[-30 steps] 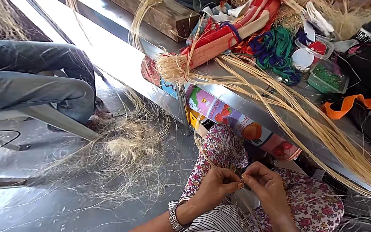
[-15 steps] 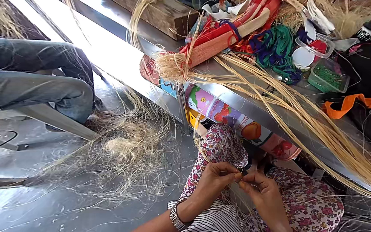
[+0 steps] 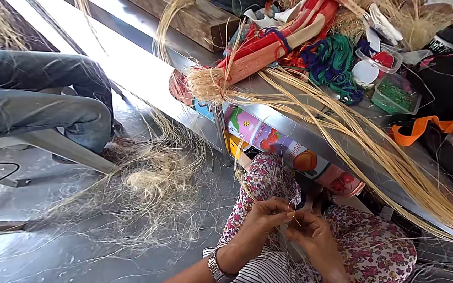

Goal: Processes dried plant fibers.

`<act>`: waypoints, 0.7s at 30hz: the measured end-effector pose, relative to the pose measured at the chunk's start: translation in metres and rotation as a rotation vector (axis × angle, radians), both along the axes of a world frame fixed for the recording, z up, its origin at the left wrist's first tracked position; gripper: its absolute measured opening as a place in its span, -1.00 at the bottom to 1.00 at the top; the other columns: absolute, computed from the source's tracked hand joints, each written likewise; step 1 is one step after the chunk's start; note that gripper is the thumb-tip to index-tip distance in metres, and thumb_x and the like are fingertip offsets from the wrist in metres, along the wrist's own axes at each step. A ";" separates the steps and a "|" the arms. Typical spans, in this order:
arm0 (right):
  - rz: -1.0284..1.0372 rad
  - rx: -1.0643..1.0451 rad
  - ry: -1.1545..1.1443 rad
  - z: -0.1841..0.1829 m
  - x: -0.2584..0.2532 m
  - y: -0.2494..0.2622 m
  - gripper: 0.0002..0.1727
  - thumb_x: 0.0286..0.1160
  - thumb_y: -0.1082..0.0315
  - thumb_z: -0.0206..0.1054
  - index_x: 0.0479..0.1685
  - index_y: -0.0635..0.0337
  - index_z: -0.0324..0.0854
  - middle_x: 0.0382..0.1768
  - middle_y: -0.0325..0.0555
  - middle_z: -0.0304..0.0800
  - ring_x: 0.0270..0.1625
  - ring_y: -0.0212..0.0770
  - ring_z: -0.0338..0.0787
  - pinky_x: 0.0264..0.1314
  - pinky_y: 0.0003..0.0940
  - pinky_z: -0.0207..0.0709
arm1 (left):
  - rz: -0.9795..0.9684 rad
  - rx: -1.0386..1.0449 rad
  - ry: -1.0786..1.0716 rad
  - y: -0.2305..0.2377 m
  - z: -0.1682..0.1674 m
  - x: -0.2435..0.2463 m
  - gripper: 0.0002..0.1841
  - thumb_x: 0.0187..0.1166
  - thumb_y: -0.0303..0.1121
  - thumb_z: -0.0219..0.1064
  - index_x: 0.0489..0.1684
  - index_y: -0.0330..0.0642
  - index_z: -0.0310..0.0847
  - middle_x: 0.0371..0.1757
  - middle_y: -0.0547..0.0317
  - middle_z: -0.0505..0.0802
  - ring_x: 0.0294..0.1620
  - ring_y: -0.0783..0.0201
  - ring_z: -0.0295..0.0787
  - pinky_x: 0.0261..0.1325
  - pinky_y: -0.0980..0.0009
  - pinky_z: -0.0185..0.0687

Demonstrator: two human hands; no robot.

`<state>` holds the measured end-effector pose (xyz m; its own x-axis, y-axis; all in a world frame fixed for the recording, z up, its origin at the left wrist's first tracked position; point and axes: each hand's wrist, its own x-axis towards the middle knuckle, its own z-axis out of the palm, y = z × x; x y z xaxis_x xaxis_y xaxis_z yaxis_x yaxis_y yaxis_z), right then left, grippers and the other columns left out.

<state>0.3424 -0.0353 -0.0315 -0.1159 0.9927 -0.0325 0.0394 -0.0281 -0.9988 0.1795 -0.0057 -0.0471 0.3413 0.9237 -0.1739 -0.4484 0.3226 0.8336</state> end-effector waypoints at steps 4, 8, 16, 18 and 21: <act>0.000 -0.036 0.061 -0.003 -0.010 -0.001 -0.83 0.26 0.58 0.50 -0.16 0.29 0.82 -0.33 -0.32 0.92 -0.31 -0.56 0.83 -0.15 -0.60 0.76 | -0.036 -0.078 -0.073 -0.004 0.005 0.006 -0.84 0.46 -0.55 0.36 -0.41 -0.10 0.84 -0.10 0.29 0.89 -0.07 0.48 0.80 0.02 0.52 0.74; -0.079 0.175 -0.241 -0.003 0.005 0.004 -0.89 0.29 0.39 0.51 -0.37 0.27 0.83 -0.19 -0.19 0.82 -0.16 -0.58 0.79 -0.11 -0.71 0.71 | -0.082 0.008 -0.082 0.001 0.002 -0.007 -0.85 0.46 -0.52 0.40 -0.41 -0.03 0.84 -0.08 0.34 0.89 0.01 0.48 0.79 0.12 0.51 0.71; -0.147 0.375 -0.385 0.005 0.048 0.009 -0.87 0.48 0.24 0.42 -0.28 0.06 0.82 -0.07 -0.29 0.91 0.10 -0.48 0.85 0.18 -0.62 0.71 | -0.260 0.049 -0.179 0.010 0.004 -0.053 -0.84 0.64 -0.48 0.30 -0.20 0.02 0.77 -0.16 0.16 0.97 -0.11 0.32 0.95 0.05 0.43 0.83; -0.160 0.427 -0.272 0.002 0.048 0.011 -0.88 0.59 0.20 0.40 -0.16 -0.02 0.80 -0.08 -0.34 0.93 0.06 -0.44 0.88 0.16 -0.58 0.75 | -0.296 0.102 -0.259 0.009 0.005 -0.061 -0.86 0.64 -0.42 0.33 -0.14 0.05 0.81 -0.16 0.17 0.97 -0.12 0.33 0.95 0.04 0.42 0.84; -0.202 0.427 -0.050 -0.007 0.037 0.013 -0.91 0.60 0.22 0.39 -0.08 -0.11 0.79 -0.26 -0.41 0.93 -0.20 -0.47 0.91 -0.03 -0.59 0.79 | -0.379 0.144 -0.356 0.009 0.000 -0.063 -0.87 0.65 -0.40 0.33 -0.09 0.06 0.80 -0.21 0.25 0.94 -0.23 0.40 0.93 -0.09 0.48 0.84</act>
<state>0.3795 -0.0220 -0.0387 0.0724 0.9211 0.3825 0.1236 0.3723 -0.9198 0.1164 0.0037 -0.0471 0.6705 0.7300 0.1326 -0.5852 0.4104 0.6994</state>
